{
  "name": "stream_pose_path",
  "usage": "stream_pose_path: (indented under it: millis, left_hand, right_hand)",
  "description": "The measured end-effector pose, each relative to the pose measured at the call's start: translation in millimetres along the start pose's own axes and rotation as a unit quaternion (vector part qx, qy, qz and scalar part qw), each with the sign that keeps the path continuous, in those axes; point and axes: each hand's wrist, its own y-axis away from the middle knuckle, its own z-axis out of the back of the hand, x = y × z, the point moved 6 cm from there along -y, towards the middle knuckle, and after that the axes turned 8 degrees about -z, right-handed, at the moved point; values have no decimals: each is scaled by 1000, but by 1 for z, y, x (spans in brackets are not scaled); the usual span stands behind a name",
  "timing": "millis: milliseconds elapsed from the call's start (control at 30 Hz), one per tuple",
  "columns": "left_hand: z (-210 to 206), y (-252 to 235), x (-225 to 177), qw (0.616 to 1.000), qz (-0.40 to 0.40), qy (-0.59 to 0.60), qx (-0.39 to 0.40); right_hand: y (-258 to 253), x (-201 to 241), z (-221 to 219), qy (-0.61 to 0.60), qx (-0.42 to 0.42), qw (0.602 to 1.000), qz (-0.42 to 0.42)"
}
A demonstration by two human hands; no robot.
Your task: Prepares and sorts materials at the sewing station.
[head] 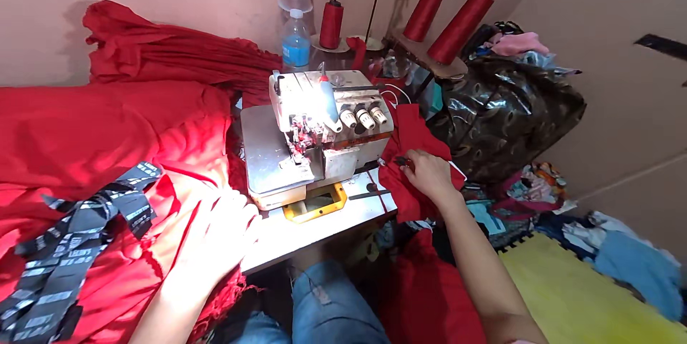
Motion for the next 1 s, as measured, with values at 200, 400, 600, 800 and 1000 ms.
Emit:
stream_pose_path:
  millis: [200,400,600,800,1000]
  left_hand:
    - [0,-1,0,1000,16,-11,11]
    - [-1,-1,2,1000,11,-15,3]
    - [-1,-1,-1,1000,15,-12,21]
    - [3,-1,-3,1000,3,-26,17]
    - [5,0,-4,999,9,-29,8]
  right_hand:
    - [-13,28,-8,42,31,998,-26]
    - [-14,29,-10,38,60,997,-37]
    - [3,13,-10,-140,111,983,45]
    - [17,60,-42,-123,129,978,104]
    - [47,77,-45,-216,131,950,181]
